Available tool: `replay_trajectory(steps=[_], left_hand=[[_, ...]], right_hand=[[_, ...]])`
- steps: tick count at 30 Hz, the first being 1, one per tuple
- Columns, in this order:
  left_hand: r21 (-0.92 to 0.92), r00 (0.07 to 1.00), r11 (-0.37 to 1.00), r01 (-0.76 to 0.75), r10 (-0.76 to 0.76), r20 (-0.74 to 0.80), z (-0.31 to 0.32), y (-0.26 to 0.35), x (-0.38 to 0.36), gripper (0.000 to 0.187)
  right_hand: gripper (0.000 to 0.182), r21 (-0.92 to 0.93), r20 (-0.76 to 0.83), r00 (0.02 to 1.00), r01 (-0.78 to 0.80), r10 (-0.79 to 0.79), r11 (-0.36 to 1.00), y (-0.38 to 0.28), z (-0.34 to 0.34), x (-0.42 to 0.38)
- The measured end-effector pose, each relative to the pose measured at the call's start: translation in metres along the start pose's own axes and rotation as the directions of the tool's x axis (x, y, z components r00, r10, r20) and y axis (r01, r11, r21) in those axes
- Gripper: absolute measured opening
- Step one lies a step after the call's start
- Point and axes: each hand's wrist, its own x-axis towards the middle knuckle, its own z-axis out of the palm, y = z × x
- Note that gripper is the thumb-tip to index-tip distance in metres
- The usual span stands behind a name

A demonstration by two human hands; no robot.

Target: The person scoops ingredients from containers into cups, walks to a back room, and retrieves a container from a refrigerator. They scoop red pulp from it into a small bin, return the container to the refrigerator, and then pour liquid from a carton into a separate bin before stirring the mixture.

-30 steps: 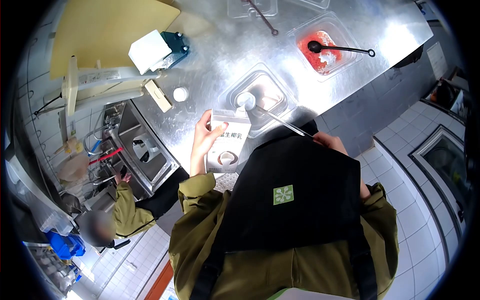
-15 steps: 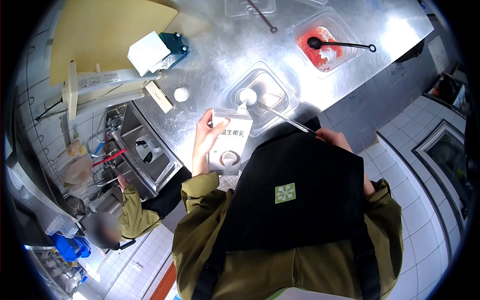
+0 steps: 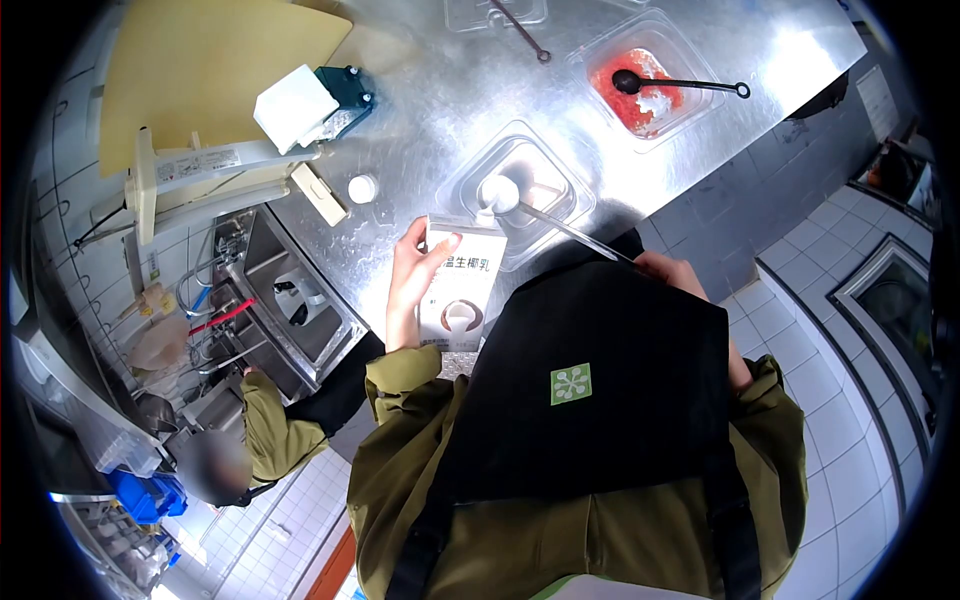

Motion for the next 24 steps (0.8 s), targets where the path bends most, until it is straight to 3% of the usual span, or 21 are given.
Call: replay_trajectory(steps=[4,7,10,13,16,19,24], left_hand=[[-0.002,1.000,1.000,0.012,-0.012,0.003,0.000,0.000,0.000,0.038],[0.004,1.000,1.000,0.011,-0.011,-0.001,0.000,0.000,0.000,0.038],[-0.003,1.000,1.000,0.007,-0.007,-0.002,0.000,-0.002,-0.001,0.038],[-0.010,1.000,1.000,0.003,-0.003,-0.012,0.001,0.001,-0.002,0.039],[-0.021,1.000,1.000,0.009,-0.010,-0.010,0.001,0.001,-0.002,0.039],[-0.040,1.000,0.999,0.007,-0.007,-0.010,0.000,-0.001,-0.002,0.038],[-0.041,1.000,0.999,0.015,-0.015,-0.008,0.000,0.000,-0.001,0.038]], right_hand=[[0.013,-0.085,0.002,0.999,0.035,-0.035,0.996,0.001,-0.001,0.000],[0.016,-0.352,-0.104,0.972,0.162,-0.210,0.922,-0.001,0.002,-0.003],[0.019,-0.688,-0.114,0.924,0.192,-0.366,0.700,-0.013,0.008,-0.005],[0.019,-0.861,-0.076,0.830,0.224,-0.552,0.456,-0.013,0.008,0.000],[0.020,-0.850,-0.072,0.849,0.222,-0.523,0.477,-0.015,0.004,0.003],[0.020,-0.481,-0.140,0.940,0.209,-0.310,0.852,-0.017,-0.002,-0.001],[0.020,-0.054,-0.033,0.990,0.132,-0.134,0.990,0.002,-0.007,0.010]])
